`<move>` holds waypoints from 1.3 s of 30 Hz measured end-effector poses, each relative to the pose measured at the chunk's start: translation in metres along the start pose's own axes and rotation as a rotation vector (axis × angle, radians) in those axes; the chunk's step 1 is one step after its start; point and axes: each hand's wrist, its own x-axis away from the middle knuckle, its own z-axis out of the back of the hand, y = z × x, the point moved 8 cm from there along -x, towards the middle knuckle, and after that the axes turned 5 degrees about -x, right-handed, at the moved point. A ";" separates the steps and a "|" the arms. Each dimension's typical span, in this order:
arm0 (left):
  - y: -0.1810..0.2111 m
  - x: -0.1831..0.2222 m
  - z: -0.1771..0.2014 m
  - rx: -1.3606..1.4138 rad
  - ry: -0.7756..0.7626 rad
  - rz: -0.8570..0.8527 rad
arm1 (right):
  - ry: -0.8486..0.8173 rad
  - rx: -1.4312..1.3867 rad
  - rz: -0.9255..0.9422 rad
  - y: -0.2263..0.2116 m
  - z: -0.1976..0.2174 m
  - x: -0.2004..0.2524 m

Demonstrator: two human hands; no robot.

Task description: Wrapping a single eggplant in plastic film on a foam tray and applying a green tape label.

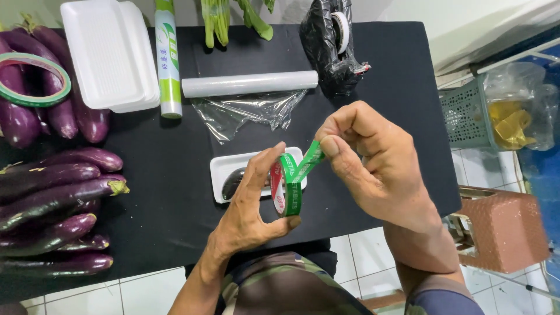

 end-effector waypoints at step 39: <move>-0.006 -0.001 -0.008 -0.077 0.103 0.135 | 0.117 0.142 0.116 0.003 0.035 -0.025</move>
